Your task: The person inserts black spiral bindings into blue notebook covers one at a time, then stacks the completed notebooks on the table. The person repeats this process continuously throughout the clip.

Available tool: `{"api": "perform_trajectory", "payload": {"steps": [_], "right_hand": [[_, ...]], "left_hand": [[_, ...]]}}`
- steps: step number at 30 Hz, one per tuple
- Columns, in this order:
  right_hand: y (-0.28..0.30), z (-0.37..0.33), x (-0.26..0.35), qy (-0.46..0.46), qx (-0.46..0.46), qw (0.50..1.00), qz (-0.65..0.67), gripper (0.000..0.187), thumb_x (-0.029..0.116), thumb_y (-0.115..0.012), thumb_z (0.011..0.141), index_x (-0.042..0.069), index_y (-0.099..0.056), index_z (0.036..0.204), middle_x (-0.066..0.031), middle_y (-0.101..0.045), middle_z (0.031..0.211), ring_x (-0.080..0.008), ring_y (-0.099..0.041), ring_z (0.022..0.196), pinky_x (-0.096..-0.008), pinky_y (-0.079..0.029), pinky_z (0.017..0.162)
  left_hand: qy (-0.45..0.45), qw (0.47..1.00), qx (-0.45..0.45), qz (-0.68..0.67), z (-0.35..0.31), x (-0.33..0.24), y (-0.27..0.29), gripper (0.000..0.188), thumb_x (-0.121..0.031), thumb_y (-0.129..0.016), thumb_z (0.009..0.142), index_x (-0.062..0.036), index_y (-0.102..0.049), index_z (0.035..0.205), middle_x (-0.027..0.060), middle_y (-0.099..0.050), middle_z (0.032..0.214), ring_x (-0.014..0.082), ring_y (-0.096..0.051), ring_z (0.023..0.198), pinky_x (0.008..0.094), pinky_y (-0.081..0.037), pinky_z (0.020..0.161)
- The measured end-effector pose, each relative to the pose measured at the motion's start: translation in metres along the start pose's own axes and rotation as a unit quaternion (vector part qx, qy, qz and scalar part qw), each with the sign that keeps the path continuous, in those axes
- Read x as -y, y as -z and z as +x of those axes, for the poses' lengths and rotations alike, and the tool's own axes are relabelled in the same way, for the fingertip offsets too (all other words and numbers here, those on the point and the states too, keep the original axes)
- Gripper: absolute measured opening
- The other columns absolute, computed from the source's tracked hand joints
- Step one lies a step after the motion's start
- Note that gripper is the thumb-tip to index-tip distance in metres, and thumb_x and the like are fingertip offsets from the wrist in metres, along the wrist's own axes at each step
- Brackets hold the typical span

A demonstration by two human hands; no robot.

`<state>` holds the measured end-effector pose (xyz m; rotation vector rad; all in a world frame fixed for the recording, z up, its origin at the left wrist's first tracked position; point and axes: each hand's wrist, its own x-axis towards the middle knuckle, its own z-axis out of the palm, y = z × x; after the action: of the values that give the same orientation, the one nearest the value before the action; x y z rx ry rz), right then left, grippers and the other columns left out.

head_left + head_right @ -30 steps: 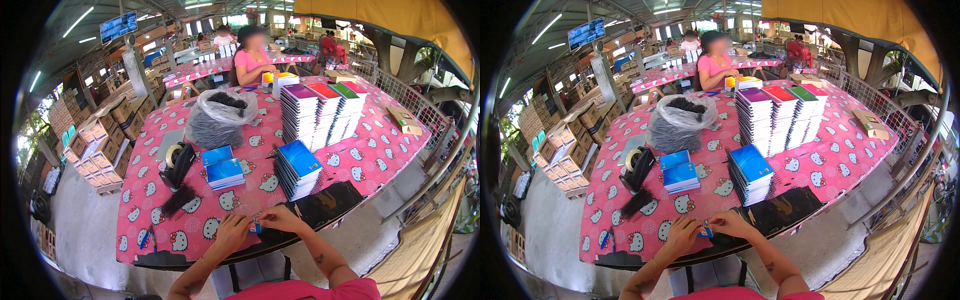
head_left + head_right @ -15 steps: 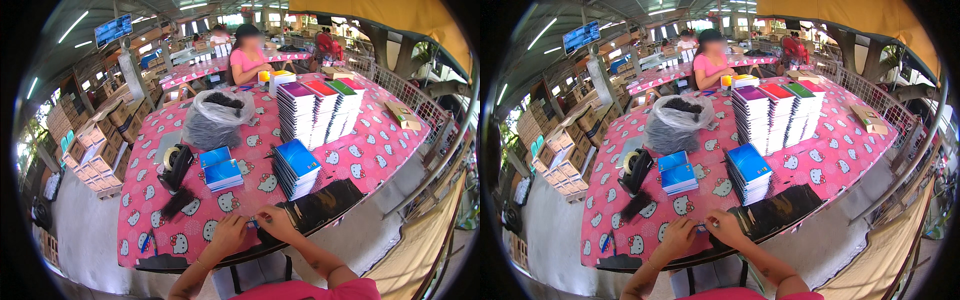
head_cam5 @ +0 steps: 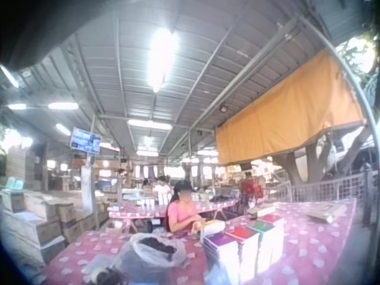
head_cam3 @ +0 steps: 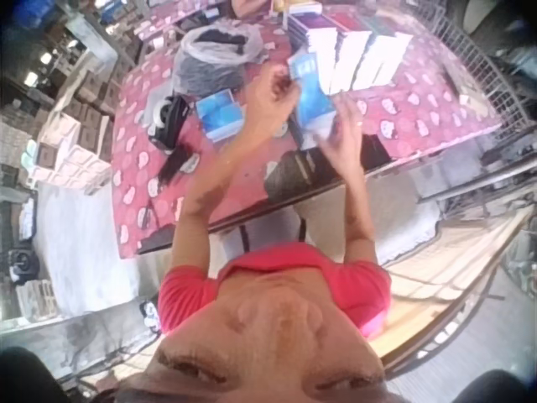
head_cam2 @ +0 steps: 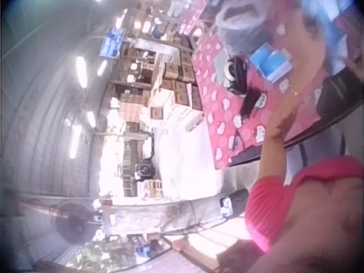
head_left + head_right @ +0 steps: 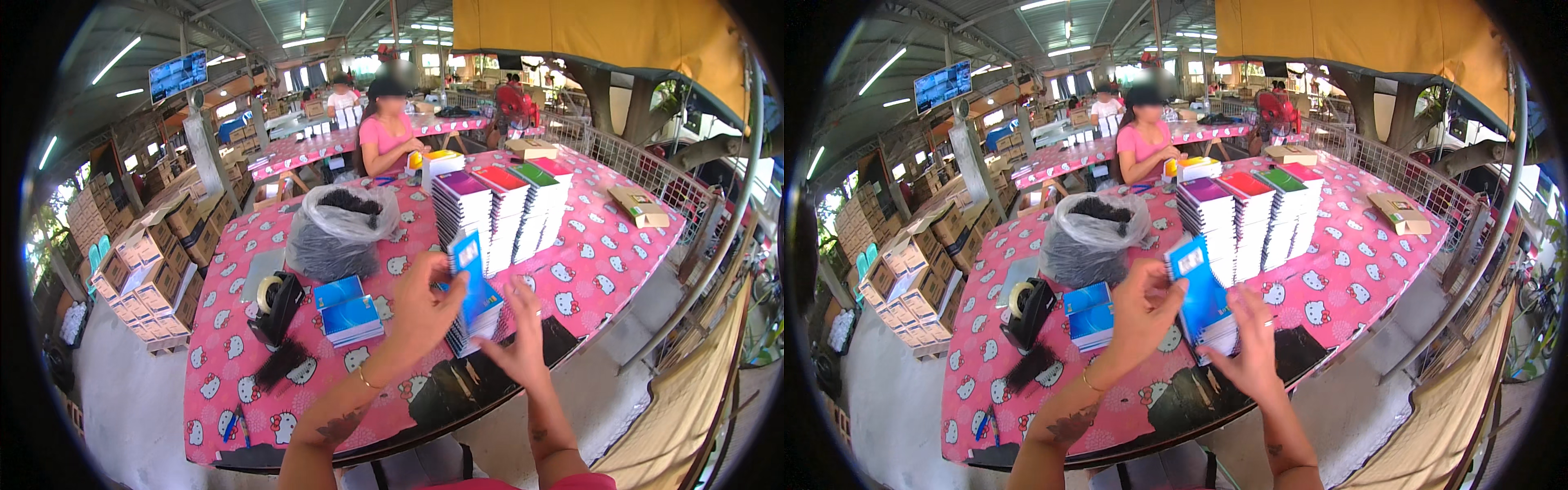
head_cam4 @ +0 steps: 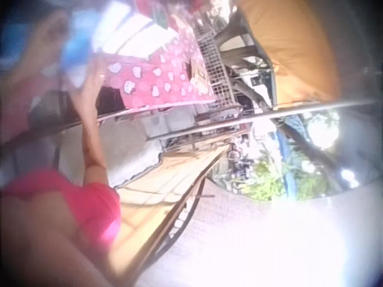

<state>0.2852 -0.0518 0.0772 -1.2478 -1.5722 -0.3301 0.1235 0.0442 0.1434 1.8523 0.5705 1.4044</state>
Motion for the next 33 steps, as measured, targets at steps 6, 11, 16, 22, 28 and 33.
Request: {"api": "perform_trajectory", "payload": {"steps": [6,11,16,22,28,33], "right_hand": [[-0.012,0.015,-0.012,-0.022,-0.076,0.986,0.150,0.066,0.006,-0.074,0.086,0.000,-0.044,0.144,-0.0197,-0.058,0.136,-0.0340,-0.063,0.115,-0.0410,-0.048,0.101],[-0.028,0.017,-0.009,-0.150,-0.102,0.863,0.471,0.073,0.020,-0.067,0.097,-0.002,-0.027,0.153,-0.0177,-0.048,0.144,-0.0231,-0.053,0.125,-0.0382,-0.042,0.107],[-0.014,0.020,-0.024,-0.108,-0.202,0.931,0.283,0.082,0.043,-0.061,0.098,0.001,-0.022,0.157,-0.0187,-0.038,0.154,-0.0279,-0.038,0.141,-0.0451,-0.029,0.116],[-0.038,0.003,-0.014,0.004,0.062,0.987,-0.146,0.055,0.030,-0.073,0.085,0.003,-0.059,0.131,-0.0149,-0.059,0.133,-0.0331,-0.054,0.123,-0.0459,-0.039,0.100],[-0.070,-0.008,-0.034,0.029,0.076,0.984,-0.161,0.040,0.024,-0.073,0.085,0.005,-0.068,0.120,-0.0126,-0.065,0.125,-0.0289,-0.059,0.118,-0.0461,-0.039,0.101],[-0.070,-0.003,-0.020,0.028,0.051,0.984,-0.170,0.042,0.022,-0.074,0.084,0.006,-0.067,0.122,-0.0130,-0.062,0.131,-0.0295,-0.057,0.120,-0.0469,-0.039,0.101]], "left_hand": [[0.006,0.994,0.058,-0.097,0.021,0.002,-0.020,0.022,-0.017,-0.063,0.100,-0.0021,-0.057,0.114,0.0081,-0.064,0.110,0.0109,-0.065,0.095,0.0256,-0.055,0.080],[-0.108,0.990,0.056,0.072,0.042,0.039,-0.019,0.031,-0.010,-0.063,0.096,-0.0089,-0.064,0.126,0.0099,-0.060,0.114,0.0171,-0.060,0.097,0.0299,-0.049,0.079],[-0.110,0.980,0.062,0.157,0.059,0.113,-0.010,0.026,-0.006,-0.063,0.092,-0.0076,-0.069,0.118,0.0115,-0.059,0.103,0.0216,-0.058,0.086,0.0325,-0.049,0.071],[-0.178,0.949,0.012,0.258,0.041,0.146,-0.003,0.023,-0.013,-0.070,0.089,-0.0046,-0.070,0.110,0.0139,-0.065,0.108,0.0327,-0.063,0.092,0.0395,-0.051,0.080],[-0.149,0.929,-0.006,0.338,-0.017,0.143,0.098,0.022,-0.013,-0.071,0.086,-0.0054,-0.071,0.107,0.0129,-0.066,0.107,0.0326,-0.063,0.101,0.0407,-0.051,0.085],[-0.081,0.867,0.079,0.485,-0.097,0.175,0.171,0.028,-0.008,-0.069,0.086,-0.0050,-0.068,0.113,0.0130,-0.065,0.112,0.0318,-0.063,0.104,0.0420,-0.052,0.088]]}}
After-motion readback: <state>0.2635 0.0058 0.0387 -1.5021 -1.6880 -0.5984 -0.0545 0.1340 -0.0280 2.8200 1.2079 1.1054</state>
